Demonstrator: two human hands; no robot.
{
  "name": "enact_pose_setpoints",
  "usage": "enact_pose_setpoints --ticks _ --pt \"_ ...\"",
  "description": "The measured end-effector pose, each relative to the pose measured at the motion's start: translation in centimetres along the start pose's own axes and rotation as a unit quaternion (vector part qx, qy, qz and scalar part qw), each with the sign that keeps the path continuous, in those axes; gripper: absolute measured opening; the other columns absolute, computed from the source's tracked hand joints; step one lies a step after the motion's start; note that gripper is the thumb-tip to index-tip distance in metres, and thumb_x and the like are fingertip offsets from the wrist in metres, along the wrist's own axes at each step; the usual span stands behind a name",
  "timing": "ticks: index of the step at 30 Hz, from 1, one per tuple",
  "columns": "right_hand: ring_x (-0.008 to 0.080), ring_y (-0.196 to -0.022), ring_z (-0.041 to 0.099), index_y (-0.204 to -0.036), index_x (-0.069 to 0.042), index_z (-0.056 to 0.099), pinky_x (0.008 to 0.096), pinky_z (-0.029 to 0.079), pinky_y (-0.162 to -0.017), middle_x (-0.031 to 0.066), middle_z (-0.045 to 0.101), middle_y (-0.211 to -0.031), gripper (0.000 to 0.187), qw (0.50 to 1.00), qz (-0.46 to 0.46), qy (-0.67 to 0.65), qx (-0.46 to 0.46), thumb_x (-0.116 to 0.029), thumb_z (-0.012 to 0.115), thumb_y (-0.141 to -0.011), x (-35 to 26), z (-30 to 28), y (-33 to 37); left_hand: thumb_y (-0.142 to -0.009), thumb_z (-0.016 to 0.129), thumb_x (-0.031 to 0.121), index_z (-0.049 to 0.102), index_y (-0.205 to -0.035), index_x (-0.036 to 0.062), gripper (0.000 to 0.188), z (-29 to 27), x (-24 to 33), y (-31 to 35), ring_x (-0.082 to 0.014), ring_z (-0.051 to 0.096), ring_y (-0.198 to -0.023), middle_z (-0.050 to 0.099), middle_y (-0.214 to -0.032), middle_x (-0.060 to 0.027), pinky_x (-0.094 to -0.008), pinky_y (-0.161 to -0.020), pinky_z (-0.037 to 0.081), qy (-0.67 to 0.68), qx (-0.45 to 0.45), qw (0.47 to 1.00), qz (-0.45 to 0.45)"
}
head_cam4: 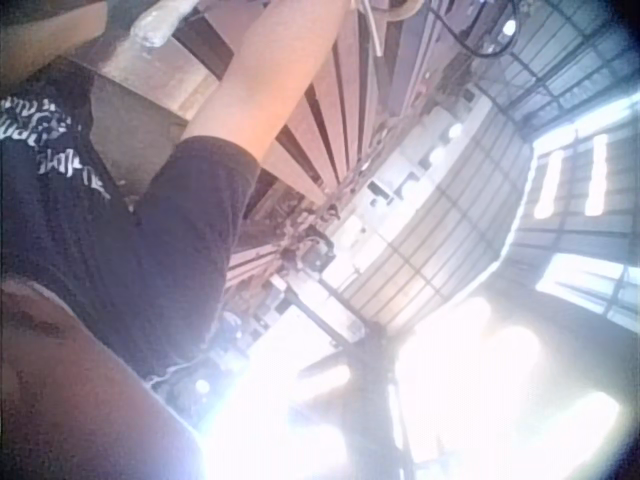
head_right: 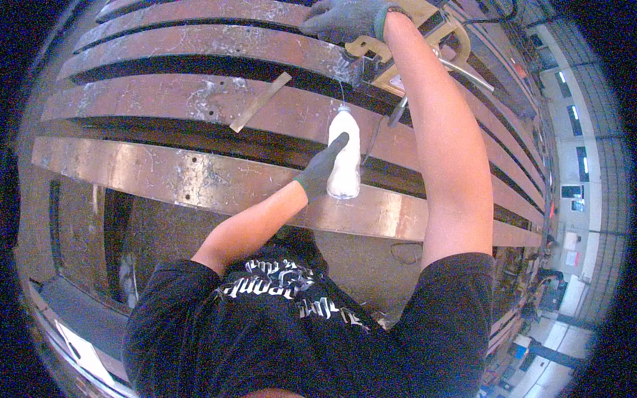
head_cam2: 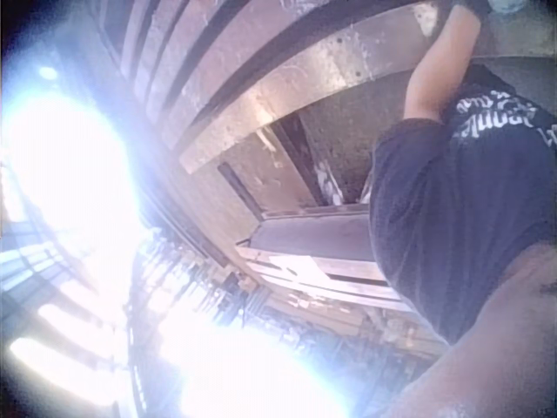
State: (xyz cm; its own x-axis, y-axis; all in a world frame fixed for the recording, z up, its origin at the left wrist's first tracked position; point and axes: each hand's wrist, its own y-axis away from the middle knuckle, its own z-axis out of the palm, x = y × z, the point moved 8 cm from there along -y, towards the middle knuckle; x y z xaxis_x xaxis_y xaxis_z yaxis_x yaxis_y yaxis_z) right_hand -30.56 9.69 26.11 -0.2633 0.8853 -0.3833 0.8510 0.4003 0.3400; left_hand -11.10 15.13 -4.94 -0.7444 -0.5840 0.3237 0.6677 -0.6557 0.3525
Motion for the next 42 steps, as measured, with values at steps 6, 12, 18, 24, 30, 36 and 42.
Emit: enact_pose_setpoints --ticks 6,12,18,24,30,36,42 --pt "0.018 -0.099 0.069 -0.136 -0.004 0.067 0.0318 0.056 -0.089 0.0094 0.074 -0.119 0.054 1.0 0.008 0.016 0.01 -0.039 0.067 -0.096 -0.3 -0.1 0.2 -0.095 0.072 0.054 0.067 -0.111 0.0078 0.049 -0.4 0.2 0.1 -0.0183 0.069 -0.076 0.07 -0.091 -0.0053 -0.0352 -0.07 0.061 -0.007 0.022 1.0 -0.004" --pt "0.0192 -0.101 0.069 -0.138 -0.005 0.066 0.0327 0.056 -0.089 0.0101 0.073 -0.122 0.056 1.0 0.016 0.005 0.005 -0.041 0.067 -0.096 -0.2 0.1 0.3 -0.095 0.073 0.054 0.067 -0.112 0.0081 0.049 -0.1 0.3 0.2 -0.0181 0.07 -0.076 0.071 -0.093 -0.0051 -0.0352 -0.071 0.061 -0.008 0.003 1.0 -0.012" --pt "0.0194 -0.101 0.07 -0.137 -0.006 0.066 0.033 0.056 -0.089 0.0099 0.073 -0.122 0.055 1.0 0.016 0.025 -0.004 -0.042 0.067 -0.096 -0.1 0.2 -0.1 -0.095 0.072 0.054 0.067 -0.112 0.0079 0.05 0.0 0.0 -0.2 -0.0183 0.07 -0.076 0.071 -0.093 -0.0052 -0.0353 -0.071 0.061 0.006 -0.012 1.0 -0.016" --pt "0.0188 -0.099 0.07 -0.136 -0.006 0.067 0.0334 0.057 -0.088 0.0094 0.074 -0.121 0.054 0.999 0.015 0.031 0.011 -0.041 0.067 -0.096 -0.5 0.2 0.3 -0.095 0.072 0.055 0.067 -0.111 0.0086 0.05 -0.6 0.2 -0.2 -0.0185 0.07 -0.076 0.071 -0.092 -0.0049 -0.0357 -0.07 0.061 -0.016 0.02 1.0 -0.012" --pt "0.0176 -0.093 0.07 -0.133 -0.005 0.069 0.0325 0.057 -0.085 0.0092 0.075 -0.115 0.05 1.0 0.007 0.025 0.009 -0.039 0.068 -0.096 -0.1 0.3 -0.2 -0.095 0.071 0.056 0.067 -0.112 0.0086 0.05 -0.7 0.1 -0.3 -0.0187 0.07 -0.075 0.071 -0.091 -0.0049 -0.0358 -0.069 0.061 -0.021 0.013 0.999 -0.021" --pt "0.0169 -0.092 0.07 -0.133 -0.005 0.069 0.0321 0.056 -0.084 0.0089 0.075 -0.114 0.05 1.0 0.009 0.025 0.01 -0.039 0.068 -0.096 -0.2 0.4 -0.2 -0.097 0.069 0.057 0.067 -0.111 0.0087 0.05 -0.5 0.0 -0.3 -0.0187 0.07 -0.073 0.071 -0.09 -0.0049 -0.0359 -0.068 0.061 -0.019 -0.007 1.0 -0.018" --pt "0.0169 -0.092 0.069 -0.135 -0.007 0.068 0.0326 0.056 -0.084 0.0081 0.075 -0.115 0.051 1.0 -0.005 0.029 -0.011 -0.039 0.067 -0.096 -2.1 0.2 1.4 -0.096 0.068 0.057 0.066 -0.11 0.0089 0.05 -1.1 -0.1 -0.7 -0.0187 0.07 -0.072 0.071 -0.089 -0.0049 -0.0358 -0.068 0.061 -0.022 0.004 1.0 -0.015"
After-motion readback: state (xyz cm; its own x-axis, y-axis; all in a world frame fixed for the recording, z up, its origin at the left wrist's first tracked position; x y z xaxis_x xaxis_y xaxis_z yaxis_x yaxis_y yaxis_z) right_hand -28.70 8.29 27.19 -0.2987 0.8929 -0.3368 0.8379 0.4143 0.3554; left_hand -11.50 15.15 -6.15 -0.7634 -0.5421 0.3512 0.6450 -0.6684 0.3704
